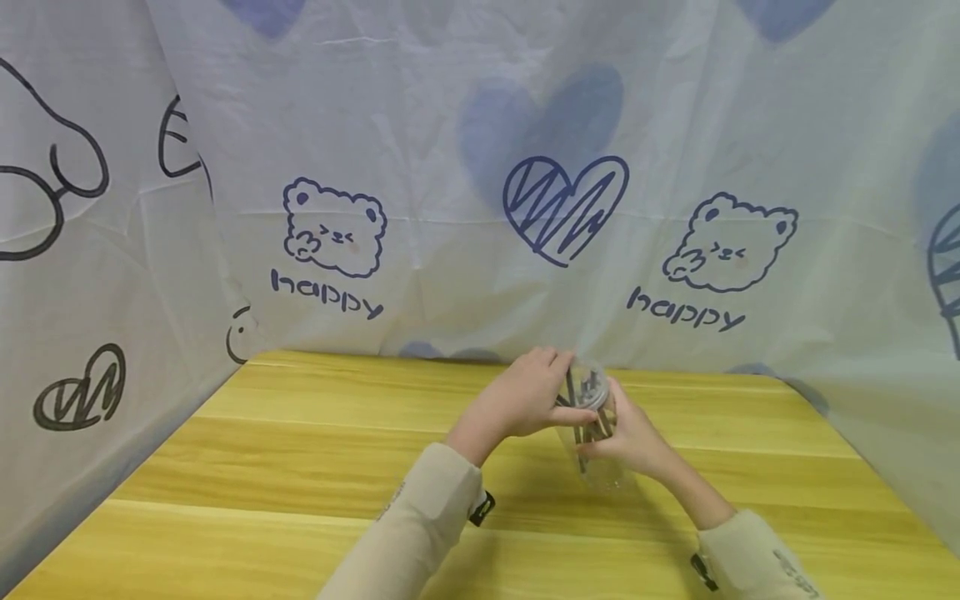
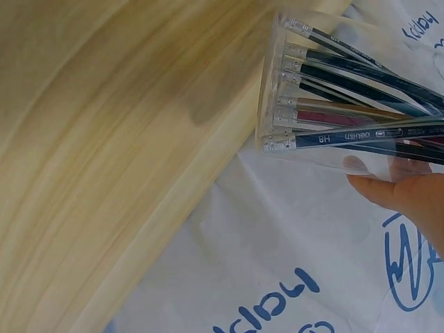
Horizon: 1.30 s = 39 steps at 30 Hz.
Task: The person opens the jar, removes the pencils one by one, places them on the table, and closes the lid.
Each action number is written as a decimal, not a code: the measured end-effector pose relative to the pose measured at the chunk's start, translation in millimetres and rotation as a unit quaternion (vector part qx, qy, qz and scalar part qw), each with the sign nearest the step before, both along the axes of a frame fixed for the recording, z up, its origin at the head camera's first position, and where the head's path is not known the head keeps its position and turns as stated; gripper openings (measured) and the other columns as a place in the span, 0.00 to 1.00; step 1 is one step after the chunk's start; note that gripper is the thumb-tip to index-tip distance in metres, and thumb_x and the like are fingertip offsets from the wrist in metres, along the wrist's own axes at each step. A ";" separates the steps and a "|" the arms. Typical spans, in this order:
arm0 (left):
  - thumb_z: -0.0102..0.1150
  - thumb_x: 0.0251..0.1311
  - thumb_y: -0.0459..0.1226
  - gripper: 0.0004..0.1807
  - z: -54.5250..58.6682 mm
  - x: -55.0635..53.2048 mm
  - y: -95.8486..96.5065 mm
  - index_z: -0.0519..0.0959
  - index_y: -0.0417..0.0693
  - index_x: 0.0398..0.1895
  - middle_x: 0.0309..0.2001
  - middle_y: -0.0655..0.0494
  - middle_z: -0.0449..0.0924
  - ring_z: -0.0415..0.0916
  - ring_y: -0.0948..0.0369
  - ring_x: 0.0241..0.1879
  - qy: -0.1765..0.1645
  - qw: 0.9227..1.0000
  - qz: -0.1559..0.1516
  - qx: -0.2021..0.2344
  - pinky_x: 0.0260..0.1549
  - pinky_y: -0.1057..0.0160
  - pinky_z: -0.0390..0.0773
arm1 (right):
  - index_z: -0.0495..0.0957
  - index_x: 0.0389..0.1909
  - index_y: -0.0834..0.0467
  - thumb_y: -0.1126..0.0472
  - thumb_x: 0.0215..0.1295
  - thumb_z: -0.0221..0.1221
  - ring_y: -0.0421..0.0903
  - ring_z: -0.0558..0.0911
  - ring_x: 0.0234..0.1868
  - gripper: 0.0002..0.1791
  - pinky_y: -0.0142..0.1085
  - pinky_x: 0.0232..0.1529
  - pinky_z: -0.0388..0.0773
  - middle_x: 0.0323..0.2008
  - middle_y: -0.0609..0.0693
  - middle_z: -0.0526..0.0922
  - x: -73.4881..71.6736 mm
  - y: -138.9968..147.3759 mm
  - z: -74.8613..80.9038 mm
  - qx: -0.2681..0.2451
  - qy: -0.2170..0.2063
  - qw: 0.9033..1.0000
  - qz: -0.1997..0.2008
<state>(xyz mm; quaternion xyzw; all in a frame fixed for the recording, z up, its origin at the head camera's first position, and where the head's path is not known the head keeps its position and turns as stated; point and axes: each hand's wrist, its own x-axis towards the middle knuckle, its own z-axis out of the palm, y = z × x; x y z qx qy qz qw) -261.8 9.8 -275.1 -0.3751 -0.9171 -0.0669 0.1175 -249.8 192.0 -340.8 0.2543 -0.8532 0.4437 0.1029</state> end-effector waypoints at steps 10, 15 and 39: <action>0.44 0.50 0.66 0.32 -6.2 1.2 8.6 0.69 0.45 0.32 0.26 0.57 0.67 0.66 0.62 0.26 0.066 0.996 0.042 0.044 0.25 0.67 0.68 | 0.51 0.62 0.66 0.66 0.36 0.71 0.61 0.69 0.52 0.52 0.55 0.53 0.64 0.53 0.65 0.68 -1.1 1.0 -0.7 -0.003 0.001 1.000 0.007; 0.47 0.44 0.69 0.32 -7.6 3.5 8.0 0.65 0.49 0.26 0.20 0.60 0.65 0.64 0.63 0.20 0.058 0.991 0.066 0.103 0.19 0.70 0.63 | 0.49 0.63 0.66 0.65 0.37 0.71 0.60 0.70 0.51 0.53 0.54 0.51 0.66 0.51 0.64 0.69 -1.4 1.6 -1.1 0.001 -0.003 1.000 0.023; 0.59 0.45 0.48 0.44 11.2 3.0 -8.6 0.55 0.44 0.66 0.63 0.49 0.58 0.56 0.54 0.61 -0.136 0.984 -0.048 0.106 0.57 0.53 0.60 | 0.47 0.63 0.64 0.65 0.36 0.70 0.59 0.73 0.47 0.53 0.47 0.46 0.73 0.52 0.66 0.67 -4.6 7.0 -2.8 -0.016 -0.034 0.997 0.070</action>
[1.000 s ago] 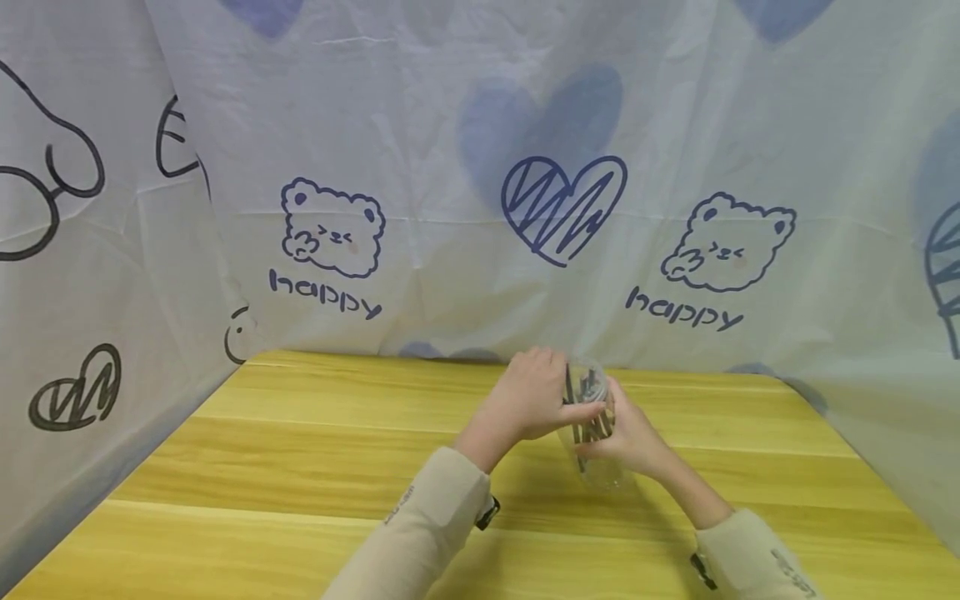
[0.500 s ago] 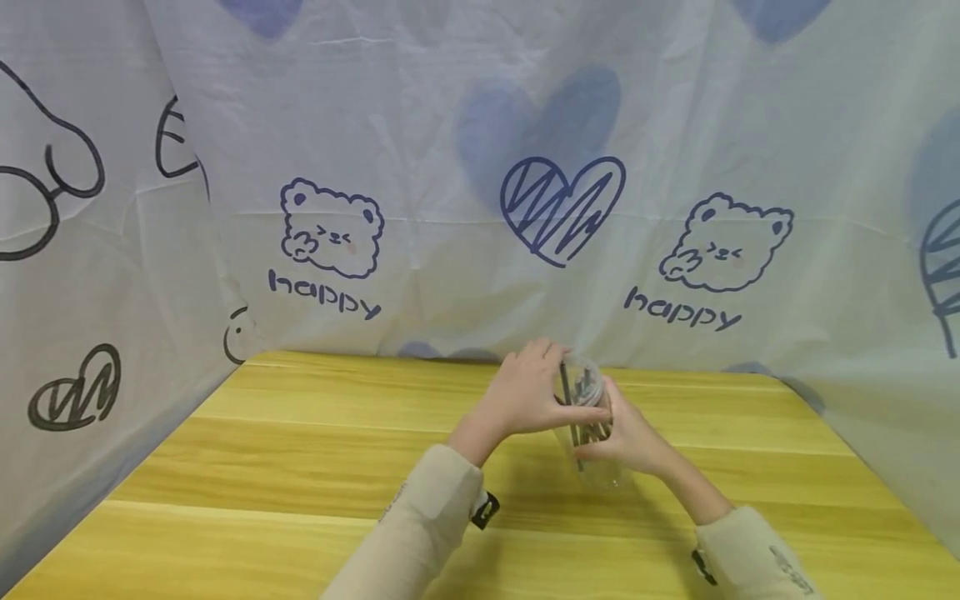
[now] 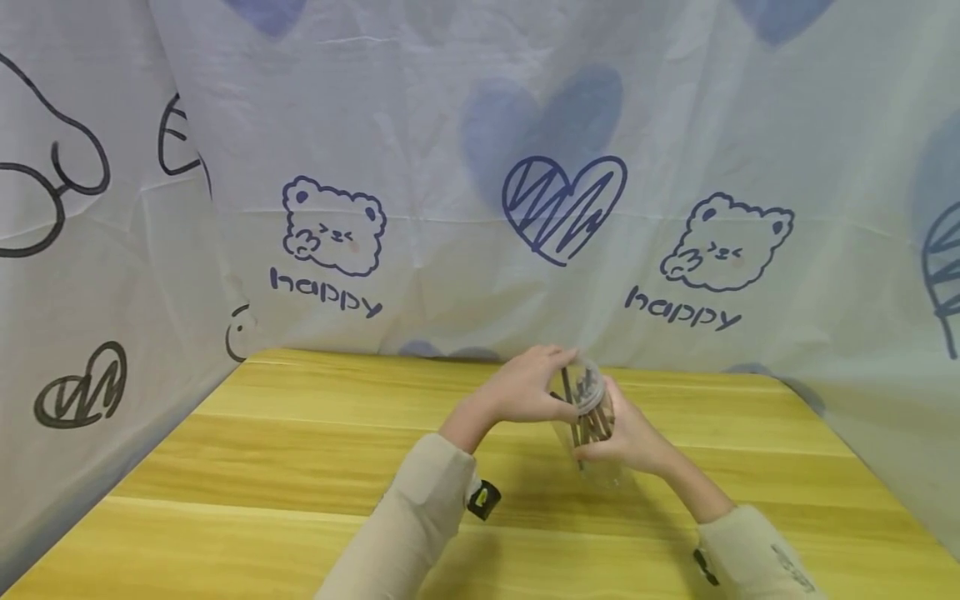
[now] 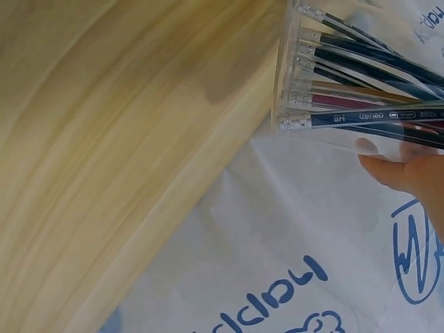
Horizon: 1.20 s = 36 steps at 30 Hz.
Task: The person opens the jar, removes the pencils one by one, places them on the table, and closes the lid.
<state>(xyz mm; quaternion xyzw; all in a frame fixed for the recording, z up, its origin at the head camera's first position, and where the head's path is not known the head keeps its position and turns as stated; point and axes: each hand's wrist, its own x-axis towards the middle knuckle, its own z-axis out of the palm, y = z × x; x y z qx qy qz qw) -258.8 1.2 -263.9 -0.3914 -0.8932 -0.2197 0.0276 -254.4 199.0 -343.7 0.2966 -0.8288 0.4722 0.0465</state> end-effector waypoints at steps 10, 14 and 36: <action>0.61 0.46 0.56 0.44 0.8 1.1 1.3 0.61 0.45 0.64 0.59 0.49 0.65 0.62 0.56 0.57 0.009 1.000 0.018 0.004 0.55 0.57 0.64 | 0.47 0.63 0.65 0.66 0.37 0.70 0.62 0.69 0.51 0.53 0.51 0.49 0.69 0.55 0.67 0.64 0.8 1.4 -0.5 -0.017 -0.001 1.000 0.016; 0.60 0.41 0.63 0.36 -3.6 1.4 6.0 0.74 0.46 0.47 0.39 0.56 0.75 0.72 0.61 0.38 0.049 0.997 0.064 0.018 0.35 0.66 0.74 | 0.48 0.62 0.66 0.67 0.37 0.69 0.62 0.70 0.51 0.52 0.50 0.49 0.70 0.54 0.66 0.65 0.6 1.2 -1.2 -0.020 -0.002 1.000 0.017; 0.58 0.38 0.66 0.46 -11.2 2.2 12.6 0.68 0.45 0.58 0.50 0.53 0.71 0.70 0.61 0.43 0.100 0.989 0.097 0.049 0.37 0.64 0.74 | 0.46 0.64 0.63 0.65 0.38 0.69 0.61 0.65 0.55 0.54 0.58 0.55 0.59 0.57 0.64 0.63 -2.9 5.8 -1.4 0.002 0.014 1.000 0.017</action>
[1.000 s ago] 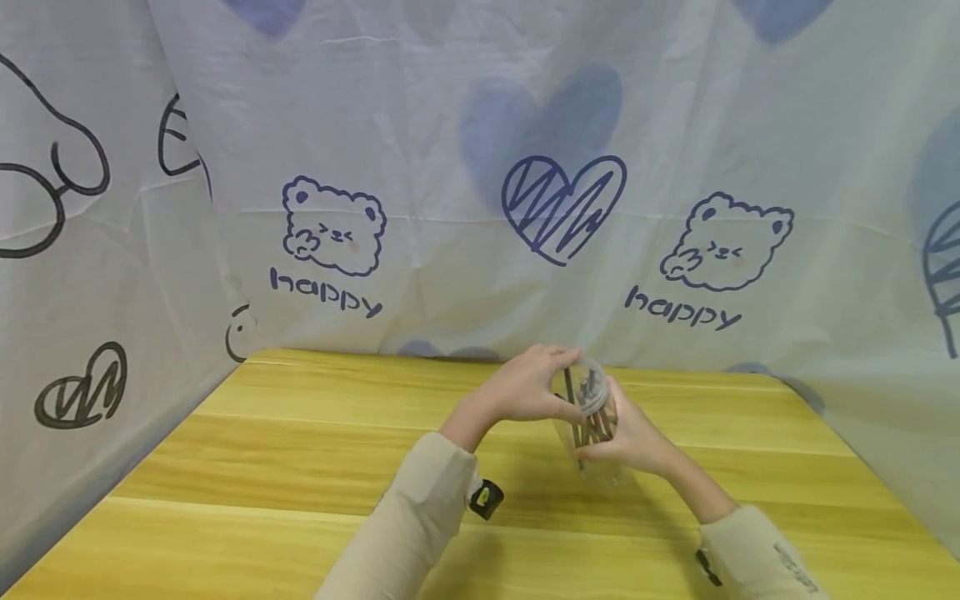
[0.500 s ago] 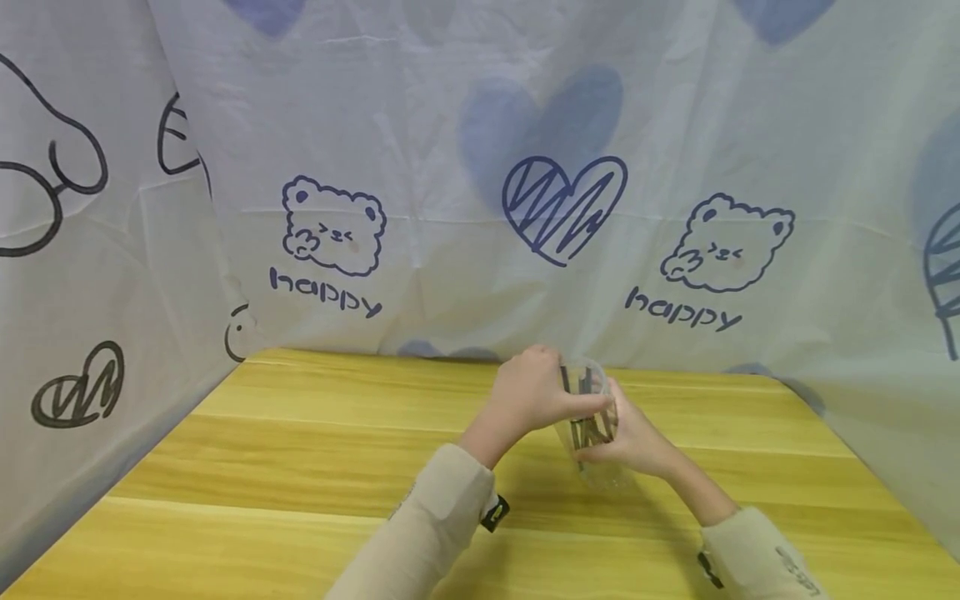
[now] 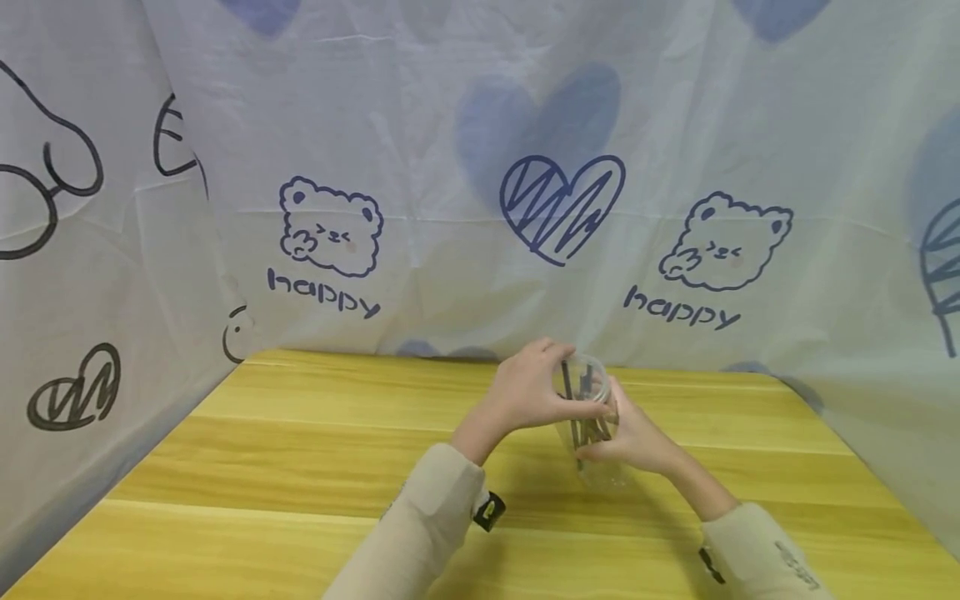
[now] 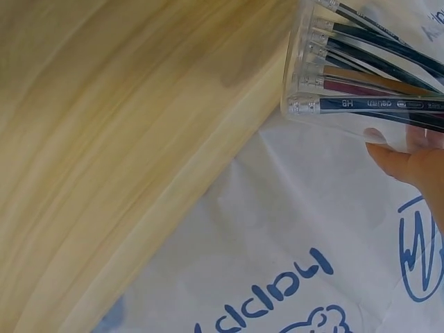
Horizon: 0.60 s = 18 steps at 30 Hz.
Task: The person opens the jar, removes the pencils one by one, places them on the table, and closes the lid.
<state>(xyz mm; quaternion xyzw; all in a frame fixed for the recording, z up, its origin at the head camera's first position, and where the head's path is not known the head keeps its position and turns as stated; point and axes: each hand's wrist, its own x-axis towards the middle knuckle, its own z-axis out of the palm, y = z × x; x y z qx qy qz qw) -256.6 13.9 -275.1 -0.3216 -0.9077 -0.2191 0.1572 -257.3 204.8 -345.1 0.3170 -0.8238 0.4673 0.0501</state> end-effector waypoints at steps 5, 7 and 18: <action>0.64 0.38 0.58 0.45 2.3 -0.8 -3.4 0.66 0.46 0.60 0.51 0.53 0.70 0.69 0.61 0.45 -0.002 0.999 -0.038 -0.017 0.40 0.63 0.73 | 0.44 0.65 0.61 0.65 0.37 0.69 0.63 0.63 0.57 0.56 0.57 0.54 0.60 0.60 0.64 0.59 0.3 2.9 -1.5 -0.018 -0.017 1.000 -0.005; 0.65 0.37 0.55 0.45 2.8 -1.0 -3.8 0.65 0.46 0.61 0.51 0.53 0.70 0.69 0.61 0.44 -0.009 0.999 -0.047 -0.022 0.40 0.63 0.73 | 0.42 0.66 0.60 0.65 0.37 0.69 0.64 0.61 0.58 0.57 0.58 0.53 0.60 0.62 0.65 0.56 0.5 4.1 -2.3 -0.023 -0.022 0.999 -0.006; 0.67 0.38 0.55 0.44 3.7 -0.6 -0.7 0.67 0.42 0.59 0.50 0.51 0.71 0.70 0.59 0.45 -0.053 0.998 -0.027 0.020 0.44 0.62 0.73 | 0.35 0.68 0.58 0.64 0.39 0.70 0.62 0.55 0.62 0.62 0.59 0.56 0.54 0.65 0.64 0.51 -0.3 5.9 1.0 -0.015 -0.031 0.999 0.000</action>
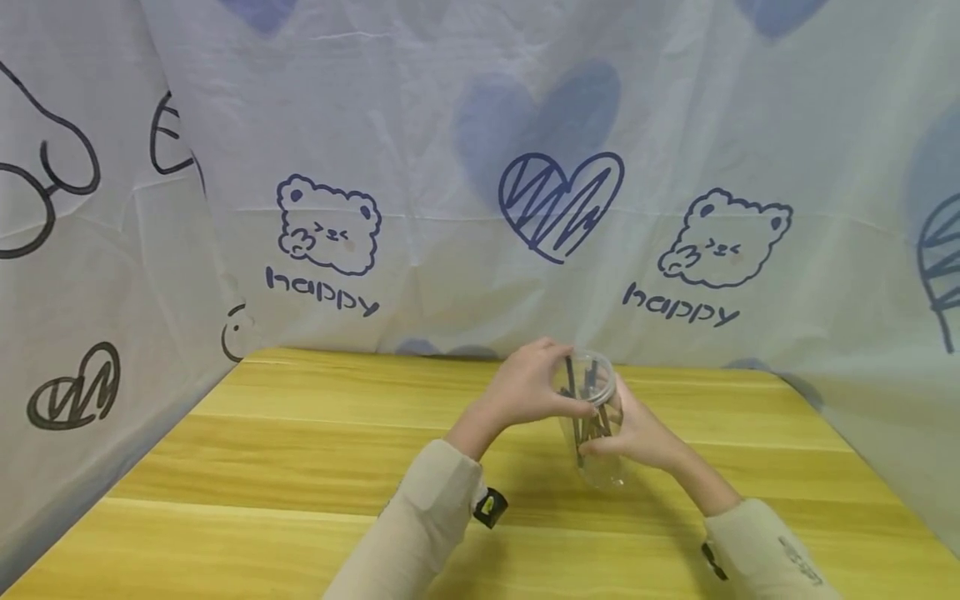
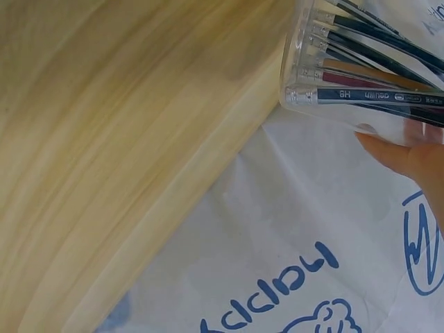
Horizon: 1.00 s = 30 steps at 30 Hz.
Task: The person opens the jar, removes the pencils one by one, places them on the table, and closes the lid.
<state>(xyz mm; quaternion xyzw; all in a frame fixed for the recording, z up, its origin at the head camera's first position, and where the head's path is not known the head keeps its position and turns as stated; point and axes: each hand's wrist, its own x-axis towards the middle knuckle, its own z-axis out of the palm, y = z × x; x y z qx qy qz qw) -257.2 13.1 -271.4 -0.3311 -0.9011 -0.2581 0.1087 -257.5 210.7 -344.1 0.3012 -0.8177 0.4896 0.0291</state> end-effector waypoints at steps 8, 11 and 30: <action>0.61 0.39 0.62 0.42 -7.0 3.2 11.0 0.70 0.41 0.51 0.42 0.52 0.71 0.70 0.61 0.35 0.020 0.998 0.062 0.022 0.32 0.68 0.74 | 0.32 0.68 0.56 0.62 0.41 0.69 0.63 0.52 0.63 0.62 0.63 0.54 0.51 0.65 0.63 0.49 0.4 0.9 1.7 0.008 -0.007 1.000 -0.002; 0.58 0.38 0.66 0.41 -8.7 4.7 15.9 0.71 0.41 0.44 0.35 0.54 0.69 0.67 0.63 0.29 0.046 0.995 0.090 0.012 0.24 0.71 0.72 | 0.31 0.69 0.56 0.62 0.41 0.69 0.64 0.51 0.63 0.63 0.64 0.54 0.51 0.66 0.63 0.48 0.7 1.6 2.3 0.015 -0.012 1.000 -0.010; 0.64 0.44 0.44 0.45 -9.0 -5.7 6.4 0.55 0.37 0.65 0.59 0.45 0.64 0.66 0.56 0.54 -0.090 0.987 -0.077 0.112 0.51 0.61 0.68 | 0.35 0.69 0.55 0.65 0.40 0.69 0.60 0.51 0.64 0.61 0.62 0.55 0.49 0.66 0.60 0.49 -1.2 3.7 2.5 -0.001 0.007 1.000 0.013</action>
